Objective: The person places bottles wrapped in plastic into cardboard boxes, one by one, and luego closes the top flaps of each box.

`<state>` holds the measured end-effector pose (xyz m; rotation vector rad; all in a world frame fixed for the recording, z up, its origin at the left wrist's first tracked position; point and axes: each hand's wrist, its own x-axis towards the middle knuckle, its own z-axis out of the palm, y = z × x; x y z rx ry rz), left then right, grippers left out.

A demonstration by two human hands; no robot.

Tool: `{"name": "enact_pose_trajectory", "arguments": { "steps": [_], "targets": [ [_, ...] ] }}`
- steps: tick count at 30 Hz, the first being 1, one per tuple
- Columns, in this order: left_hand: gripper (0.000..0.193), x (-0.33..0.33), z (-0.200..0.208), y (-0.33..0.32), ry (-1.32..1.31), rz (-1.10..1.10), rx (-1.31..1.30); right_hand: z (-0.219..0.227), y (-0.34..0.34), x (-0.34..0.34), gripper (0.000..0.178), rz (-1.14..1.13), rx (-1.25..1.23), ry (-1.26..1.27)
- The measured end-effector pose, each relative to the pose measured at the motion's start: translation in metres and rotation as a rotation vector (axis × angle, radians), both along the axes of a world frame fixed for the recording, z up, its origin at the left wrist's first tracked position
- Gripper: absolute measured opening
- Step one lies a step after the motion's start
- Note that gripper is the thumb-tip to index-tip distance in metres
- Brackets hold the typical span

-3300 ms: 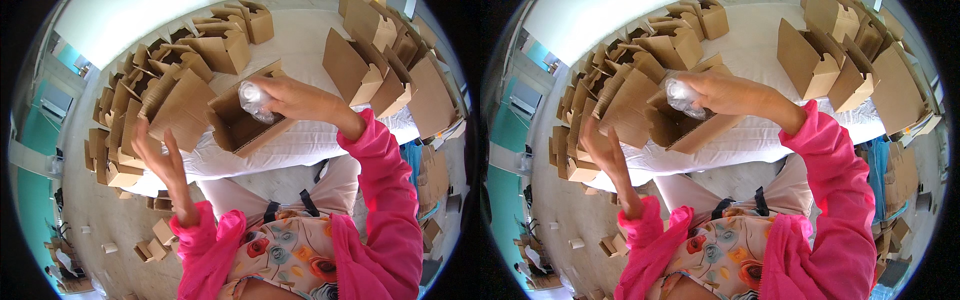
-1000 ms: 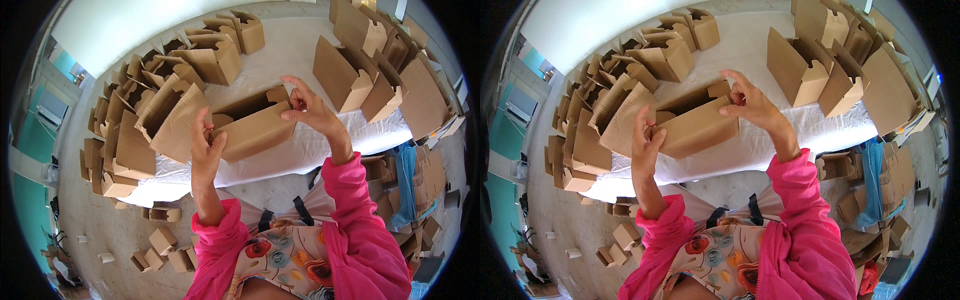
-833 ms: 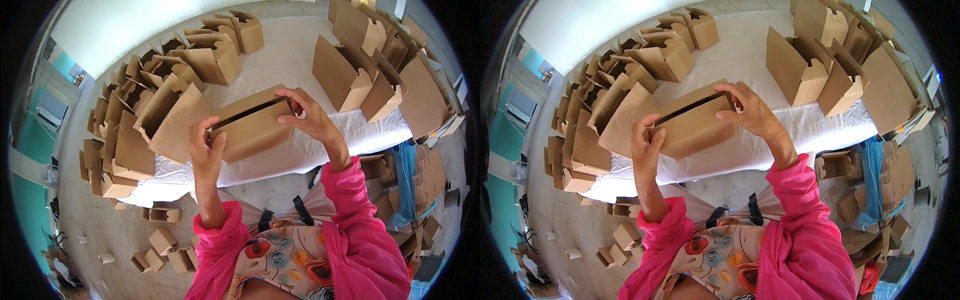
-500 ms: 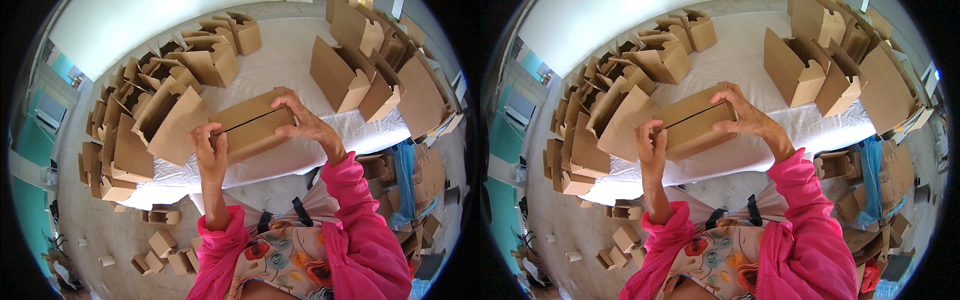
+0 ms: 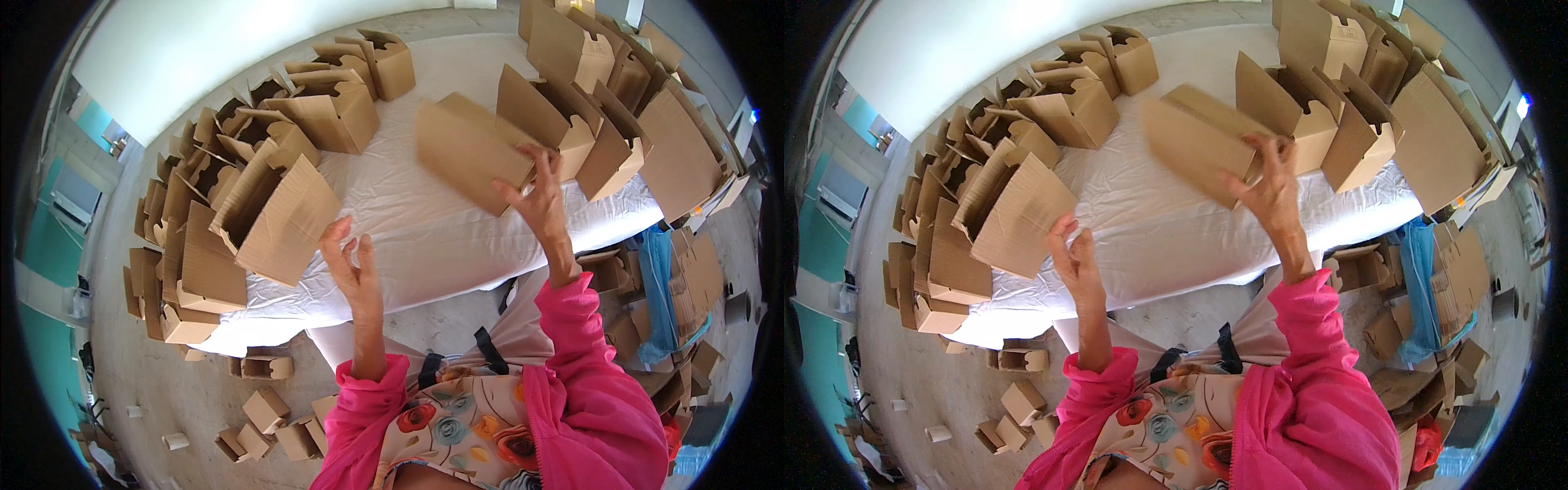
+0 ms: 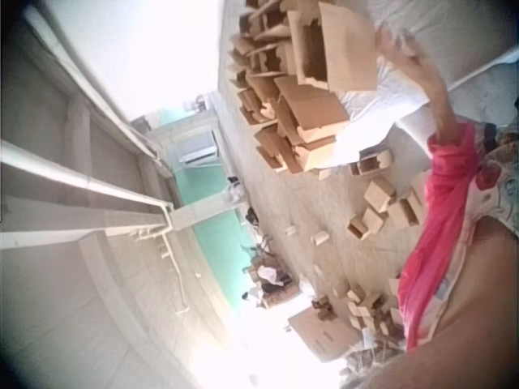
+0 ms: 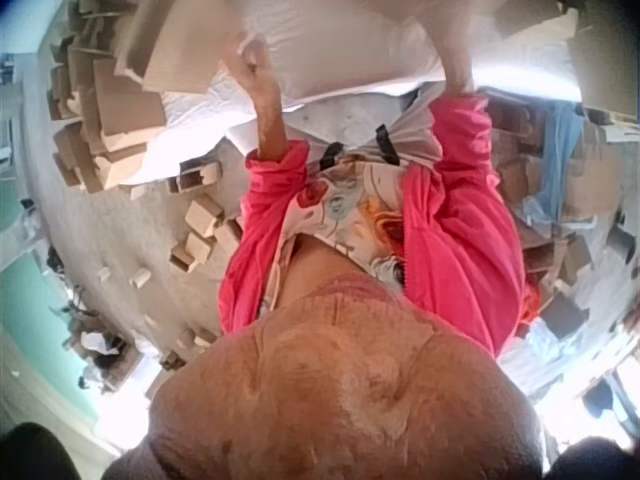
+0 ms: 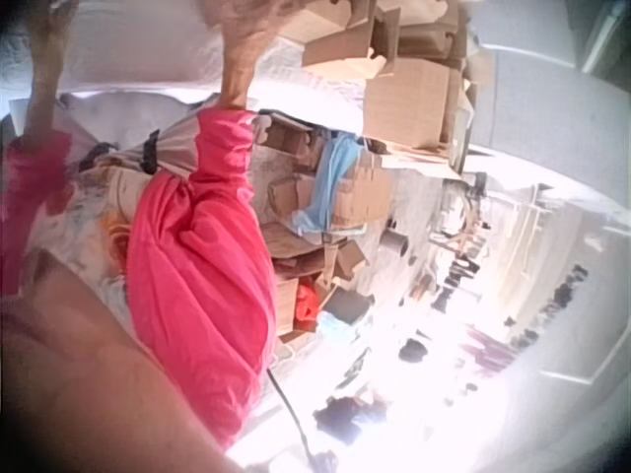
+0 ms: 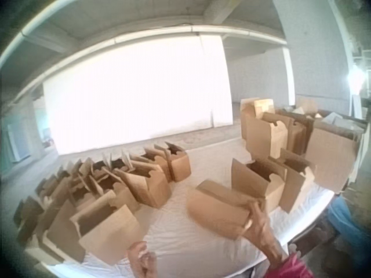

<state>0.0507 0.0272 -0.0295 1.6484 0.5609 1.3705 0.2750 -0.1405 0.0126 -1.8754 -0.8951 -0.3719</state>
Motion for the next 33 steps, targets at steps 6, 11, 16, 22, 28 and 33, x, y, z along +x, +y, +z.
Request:
{"name": "enact_pose_trajectory", "arguments": {
  "steps": [6, 11, 16, 22, 28, 33],
  "targets": [
    [0.031, -0.007, 0.005, -0.011, 0.162, 0.051, 0.147, -0.004, 0.007, 0.028, 0.058, -0.409, 0.001, -0.245],
    [0.033, -0.027, 0.030, 0.002, 0.172, 0.251, 0.388, -0.014, 0.000, 0.077, 0.057, -0.559, -0.016, -0.222],
    [0.041, -0.059, 0.064, 0.023, 0.351, 0.596, 0.712, -0.021, -0.010, 0.116, 0.057, -0.709, -0.060, -0.467],
    [0.055, -0.072, 0.077, 0.051, 0.734, 0.760, 0.649, -0.023, -0.007, 0.122, 0.063, -0.737, -0.188, -0.389],
    [0.032, -0.088, 0.072, 0.062, 0.680, 0.544, 0.516, -0.019, -0.011, 0.077, 0.072, -0.564, 0.048, -0.455],
    [0.025, -0.072, 0.085, 0.033, 0.440, 0.276, 0.418, -0.003, -0.006, 0.006, 0.060, -0.307, 0.107, -0.342]
  ]
}}
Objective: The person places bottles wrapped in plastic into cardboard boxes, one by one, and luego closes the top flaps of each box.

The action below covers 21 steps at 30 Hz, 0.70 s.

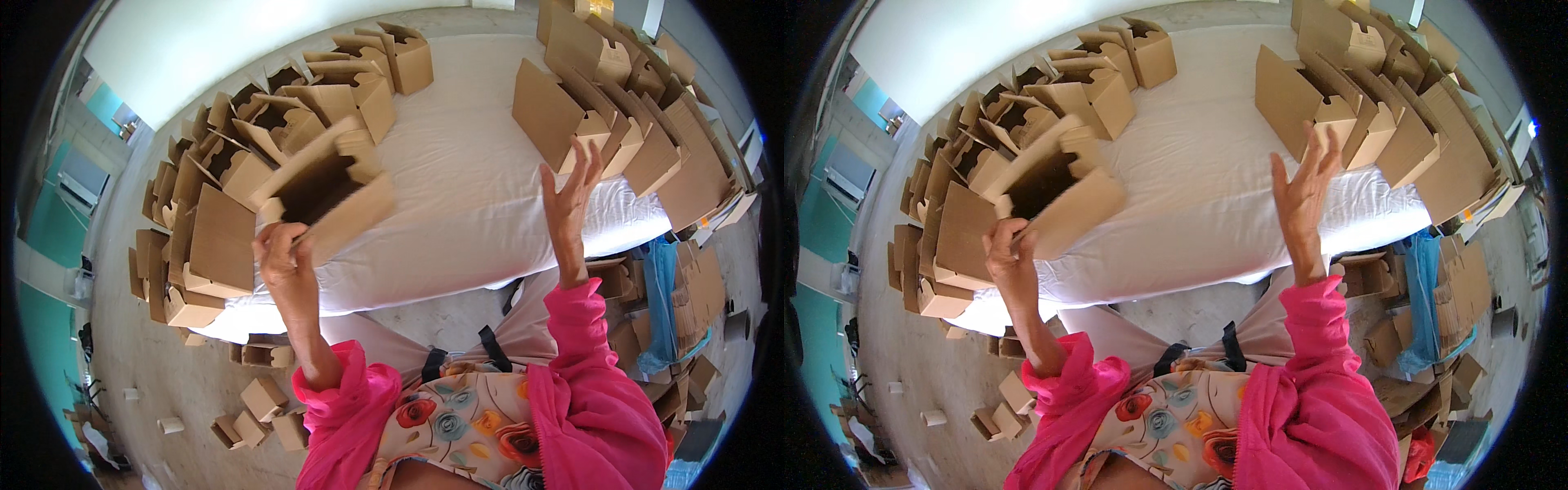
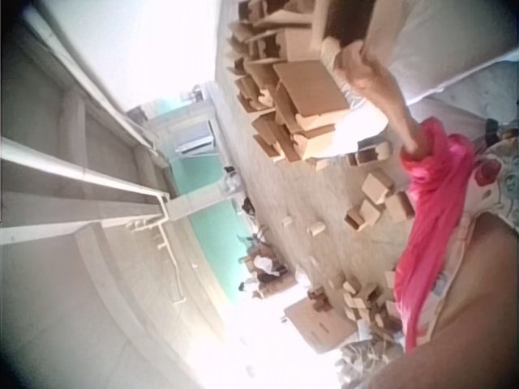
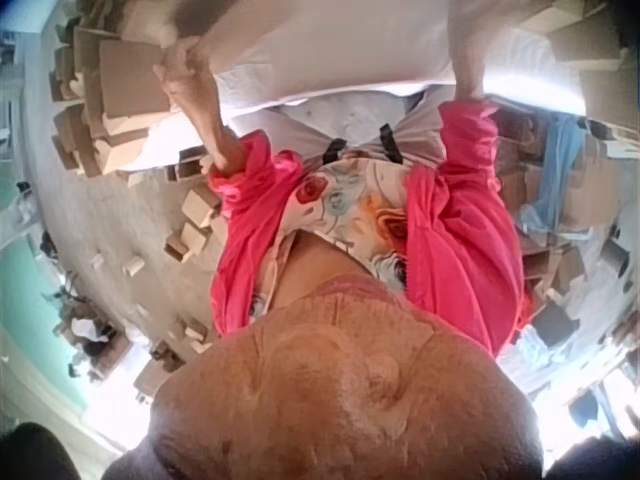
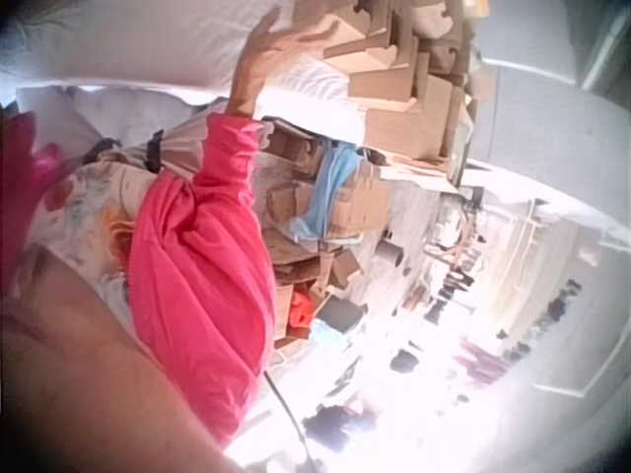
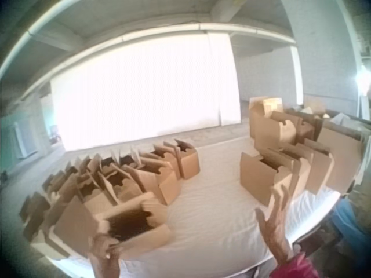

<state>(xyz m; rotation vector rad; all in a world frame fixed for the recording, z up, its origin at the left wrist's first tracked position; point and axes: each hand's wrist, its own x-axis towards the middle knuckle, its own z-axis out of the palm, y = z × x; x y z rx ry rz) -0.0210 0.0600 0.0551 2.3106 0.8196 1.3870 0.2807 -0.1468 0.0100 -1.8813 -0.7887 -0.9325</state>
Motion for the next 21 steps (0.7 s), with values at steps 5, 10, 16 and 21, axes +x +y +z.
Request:
{"name": "enact_pose_trajectory", "arguments": {
  "steps": [5, 10, 16, 21],
  "targets": [
    [0.021, 0.026, 0.002, -0.032, -0.002, -0.329, -0.098, 0.048, 0.013, -0.051, 0.046, 0.490, -0.056, -0.003],
    [0.011, 0.039, 0.008, -0.037, 0.124, -0.374, 0.050, 0.057, 0.032, -0.064, 0.027, 0.911, -0.304, -0.058],
    [0.014, 0.034, 0.013, -0.027, 0.081, -0.226, 0.155, 0.062, 0.032, -0.057, 0.024, 0.694, -0.338, -0.248],
    [0.022, 0.023, -0.002, -0.011, -0.018, -0.179, -0.144, 0.061, 0.023, -0.059, 0.022, 0.701, -0.281, -0.109]
  ]
}}
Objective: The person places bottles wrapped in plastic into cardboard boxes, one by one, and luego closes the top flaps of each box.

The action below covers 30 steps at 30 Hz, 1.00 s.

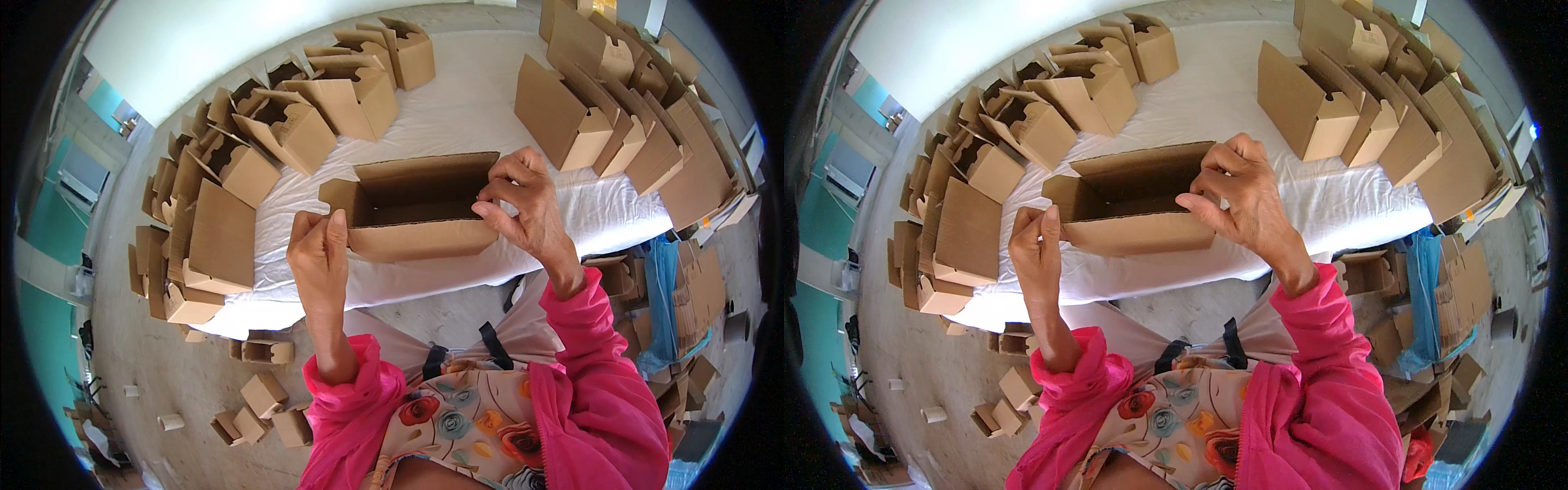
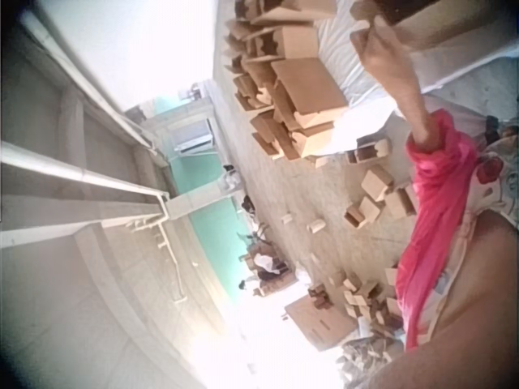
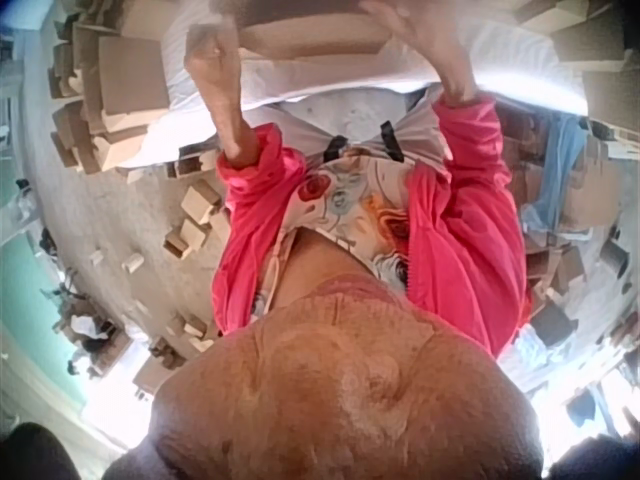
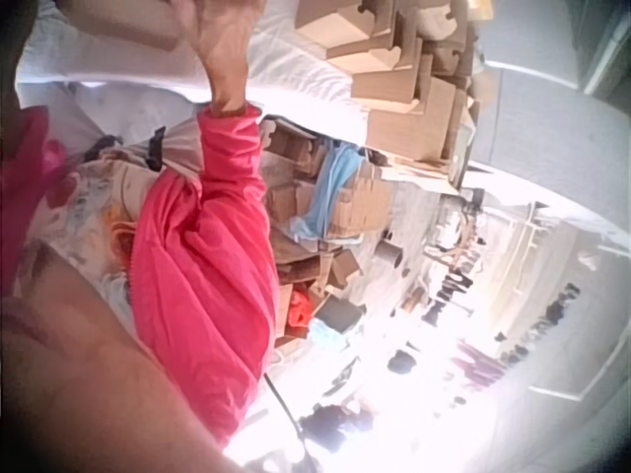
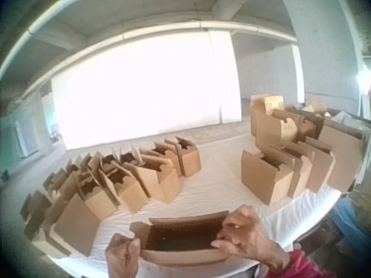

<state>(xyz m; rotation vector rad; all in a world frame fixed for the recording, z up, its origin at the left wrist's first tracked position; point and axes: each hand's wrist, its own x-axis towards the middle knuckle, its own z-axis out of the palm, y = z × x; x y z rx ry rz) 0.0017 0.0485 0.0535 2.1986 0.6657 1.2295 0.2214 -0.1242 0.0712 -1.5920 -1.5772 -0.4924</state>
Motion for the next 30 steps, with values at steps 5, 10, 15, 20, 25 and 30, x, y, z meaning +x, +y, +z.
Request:
{"name": "enact_pose_trajectory", "arguments": {
  "steps": [5, 10, 15, 20, 25, 30],
  "targets": [
    [0.023, -0.010, -0.002, 0.002, 0.010, -0.159, -0.331, -0.011, -0.011, -0.003, 0.023, 0.128, -0.078, 0.361],
    [0.054, -0.029, 0.000, 0.008, 0.133, -0.322, -0.340, -0.006, -0.025, -0.006, 0.031, 0.204, -0.121, 0.449],
    [0.079, -0.025, -0.003, 0.004, 0.184, -0.486, -0.289, -0.041, -0.023, 0.001, 0.037, 0.150, 0.144, 0.415],
    [0.083, -0.027, -0.026, 0.019, 0.206, -0.427, -0.283, -0.060, -0.028, 0.007, 0.040, -0.093, 0.138, 0.247],
    [0.084, -0.023, -0.034, 0.027, 0.170, -0.388, -0.332, -0.043, -0.028, -0.011, 0.038, -0.091, -0.047, 0.408],
    [0.075, -0.018, -0.010, 0.039, 0.137, -0.344, -0.284, -0.047, -0.017, -0.023, 0.035, -0.079, -0.047, 0.162]
  ]
}}
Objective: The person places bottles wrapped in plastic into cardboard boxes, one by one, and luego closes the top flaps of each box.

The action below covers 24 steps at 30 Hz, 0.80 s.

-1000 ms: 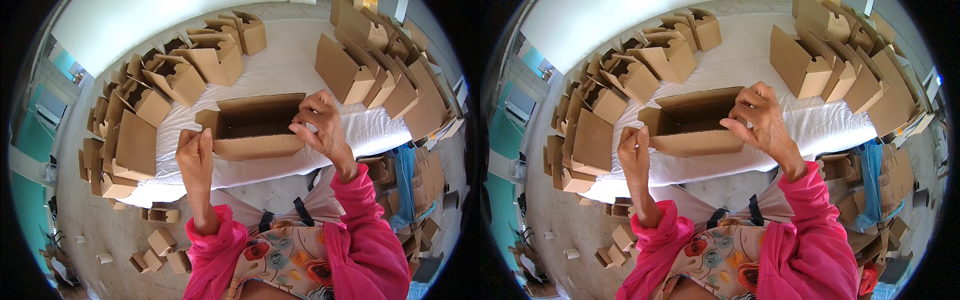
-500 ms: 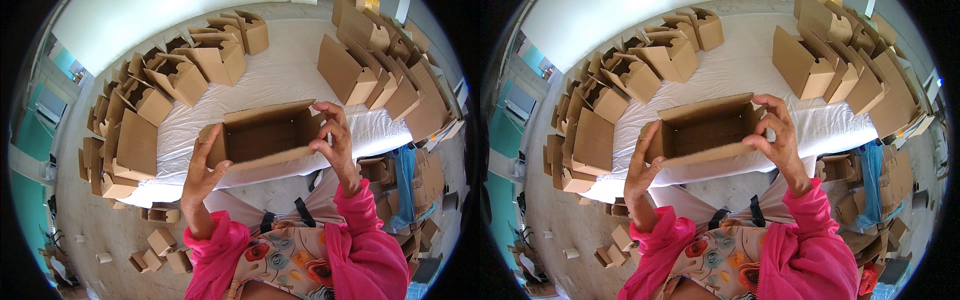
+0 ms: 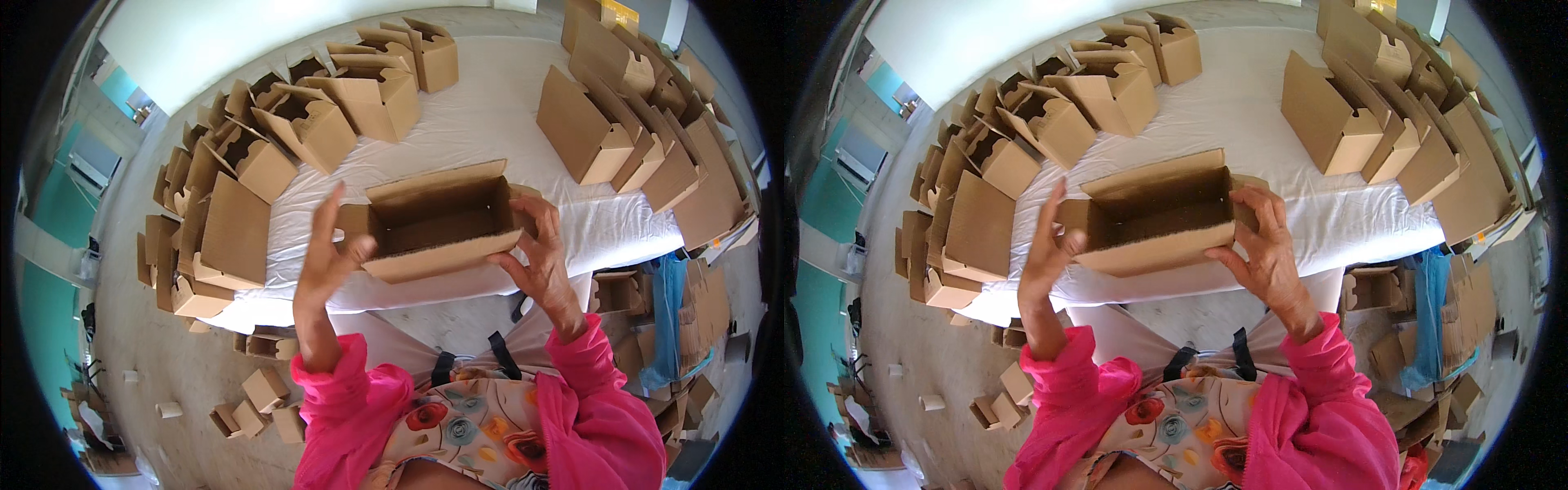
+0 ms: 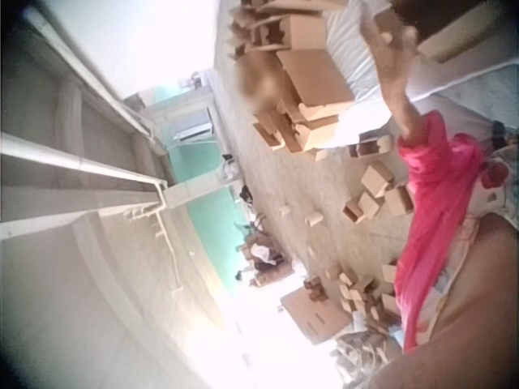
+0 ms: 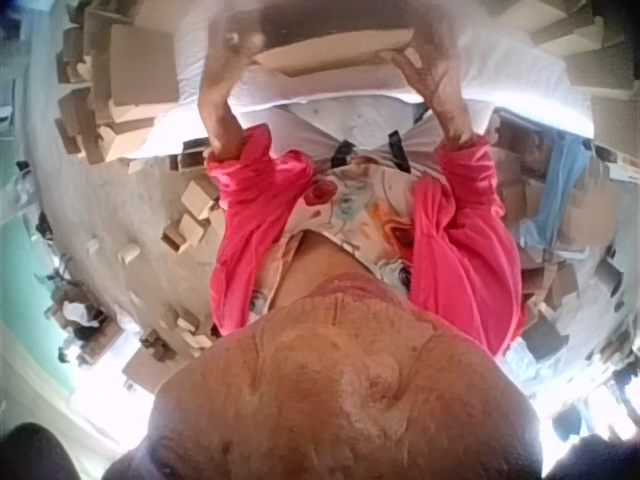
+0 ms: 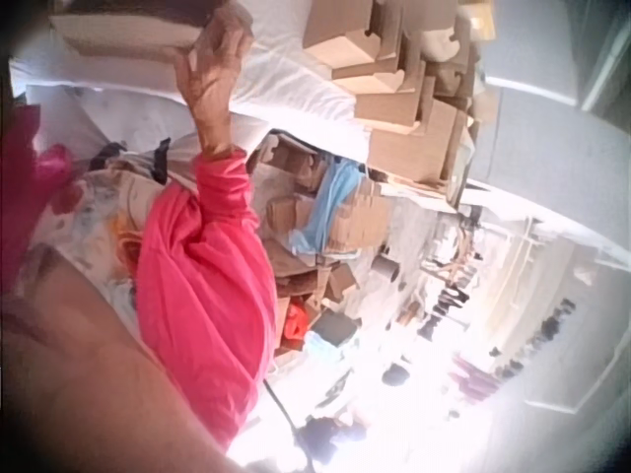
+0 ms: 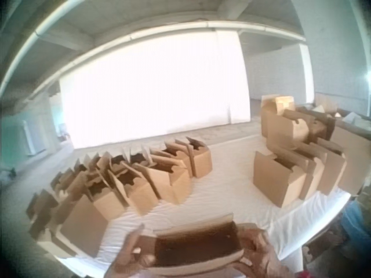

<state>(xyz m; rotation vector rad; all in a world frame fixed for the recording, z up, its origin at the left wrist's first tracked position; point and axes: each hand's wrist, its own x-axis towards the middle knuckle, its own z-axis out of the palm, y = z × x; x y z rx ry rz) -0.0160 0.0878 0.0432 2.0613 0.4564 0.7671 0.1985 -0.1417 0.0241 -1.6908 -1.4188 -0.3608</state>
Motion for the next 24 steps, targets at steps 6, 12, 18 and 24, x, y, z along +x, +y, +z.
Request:
{"name": "enact_pose_trajectory", "arguments": {
  "steps": [6, 12, 18, 24],
  "targets": [
    [0.044, 0.073, 0.024, 0.121, -0.143, 0.257, 0.271, -0.002, 0.000, -0.005, 0.034, -0.025, -0.017, -0.024],
    [0.068, 0.107, 0.024, 0.188, 0.559, 0.595, 0.789, 0.002, -0.002, -0.005, 0.033, -0.027, -0.052, -0.044],
    [0.027, 0.098, 0.045, 0.149, 0.568, 0.526, 0.719, 0.000, -0.002, 0.001, 0.031, -0.024, -0.001, -0.021],
    [0.013, 0.054, 0.051, 0.138, 0.434, 0.241, 1.076, 0.008, -0.007, 0.010, 0.027, -0.175, 0.034, -0.042]
  ]
}}
